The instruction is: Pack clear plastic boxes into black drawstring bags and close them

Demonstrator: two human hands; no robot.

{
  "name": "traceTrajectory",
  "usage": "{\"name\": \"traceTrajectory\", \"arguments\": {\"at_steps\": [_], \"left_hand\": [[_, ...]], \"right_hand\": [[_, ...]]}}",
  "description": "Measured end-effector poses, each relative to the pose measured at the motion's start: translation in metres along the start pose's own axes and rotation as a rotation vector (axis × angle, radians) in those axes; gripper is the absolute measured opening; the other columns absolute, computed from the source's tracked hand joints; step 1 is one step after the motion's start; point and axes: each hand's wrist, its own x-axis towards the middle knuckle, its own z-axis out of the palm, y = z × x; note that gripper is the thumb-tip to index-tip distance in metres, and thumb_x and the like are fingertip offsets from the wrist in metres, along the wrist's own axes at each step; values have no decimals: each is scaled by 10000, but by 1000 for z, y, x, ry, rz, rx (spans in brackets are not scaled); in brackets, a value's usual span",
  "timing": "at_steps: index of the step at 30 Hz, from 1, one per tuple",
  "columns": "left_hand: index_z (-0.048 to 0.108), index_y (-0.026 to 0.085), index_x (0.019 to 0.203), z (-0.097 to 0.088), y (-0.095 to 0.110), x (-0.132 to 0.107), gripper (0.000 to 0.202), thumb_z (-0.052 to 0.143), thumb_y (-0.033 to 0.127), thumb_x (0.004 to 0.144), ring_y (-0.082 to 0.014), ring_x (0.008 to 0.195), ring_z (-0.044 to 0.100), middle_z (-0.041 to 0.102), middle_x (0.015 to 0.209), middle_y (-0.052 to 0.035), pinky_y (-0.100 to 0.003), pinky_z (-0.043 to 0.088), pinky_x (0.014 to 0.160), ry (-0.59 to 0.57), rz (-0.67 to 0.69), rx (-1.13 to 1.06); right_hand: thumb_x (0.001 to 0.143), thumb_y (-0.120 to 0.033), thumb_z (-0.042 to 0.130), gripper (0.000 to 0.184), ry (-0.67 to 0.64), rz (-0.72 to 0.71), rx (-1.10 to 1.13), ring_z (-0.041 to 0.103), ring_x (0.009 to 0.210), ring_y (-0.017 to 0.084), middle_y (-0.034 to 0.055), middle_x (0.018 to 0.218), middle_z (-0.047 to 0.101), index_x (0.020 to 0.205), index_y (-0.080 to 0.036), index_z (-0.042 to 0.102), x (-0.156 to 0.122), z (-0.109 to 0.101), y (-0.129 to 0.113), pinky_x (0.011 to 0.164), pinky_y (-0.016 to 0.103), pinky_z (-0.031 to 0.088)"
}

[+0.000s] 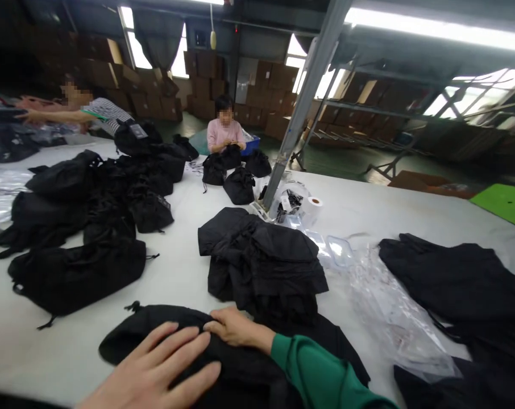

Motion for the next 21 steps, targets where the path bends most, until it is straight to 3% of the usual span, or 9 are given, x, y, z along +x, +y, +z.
{"name": "traceTrajectory", "arguments": {"at_steps": [2,4,7,9,12,14,16,19,21], "left_hand": [[447,289,1387,13,-3,1,907,777,620,609,-374,1127,560,608,1249,-137,-589,382,1014,-243,-73,-85],[528,249,1305,31,-5,-10,774,717,651,671,-360,1122,558,642,1162,-133,-583,361,1019,-350,-136,-179],[476,281,1339,51,-2,-38,667,621,629,788,-319,1267,448,563,1321,-98,-539,260,1096,-303,-152,-224],[360,260,1423,60,-2,-50,706,662,482,825,-301,1288,419,492,1404,-103,-501,253,1092,-249,-183,-156],[512,187,1274,73,-13,-49,441,604,157,843,-267,1071,545,606,1225,-115,-413,394,881,-216,-196,-7],[618,168,949,78,-23,-37,179,511,67,847,-218,833,563,655,927,-78,-371,402,754,-213,-134,50],[574,173,770,77,-29,-22,157,484,76,855,-193,705,512,594,736,-42,-381,404,789,-202,-26,80],[555,185,780,67,-24,-3,136,486,109,869,-190,694,485,547,693,-20,-442,357,959,-175,87,122],[551,189,795,61,-16,6,131,482,105,869,-200,729,501,549,709,-19,-482,324,1009,-183,106,126]], "right_hand": [[873,-523,559,385,-28,17,11,429,545,93,-31,645,521,765,-153,570,8,11,13,548,231,379],[842,-555,573,434,-30,59,45,354,527,85,-46,574,453,669,-161,517,10,22,33,518,227,310],[856,-620,470,498,-22,143,124,333,546,87,-45,570,400,646,-169,464,2,42,67,512,229,278],[875,-655,355,533,-28,184,178,341,554,91,-40,590,389,680,-171,461,-5,56,86,514,228,288],[874,-675,283,576,-42,230,204,354,551,97,-36,592,393,704,-164,486,-8,68,99,518,230,311],[848,-672,371,570,-45,255,168,373,547,104,-32,575,409,699,-148,541,-5,59,98,529,238,326],[794,-634,525,519,-2,274,111,412,566,120,-22,582,456,780,-125,625,-5,34,87,563,250,347],[767,-551,643,565,87,200,-66,528,700,160,32,787,605,1159,-145,614,-22,-12,58,667,268,409],[779,-512,664,605,28,66,-288,576,854,200,77,985,631,1284,-202,541,-43,-27,36,774,305,441]]}}
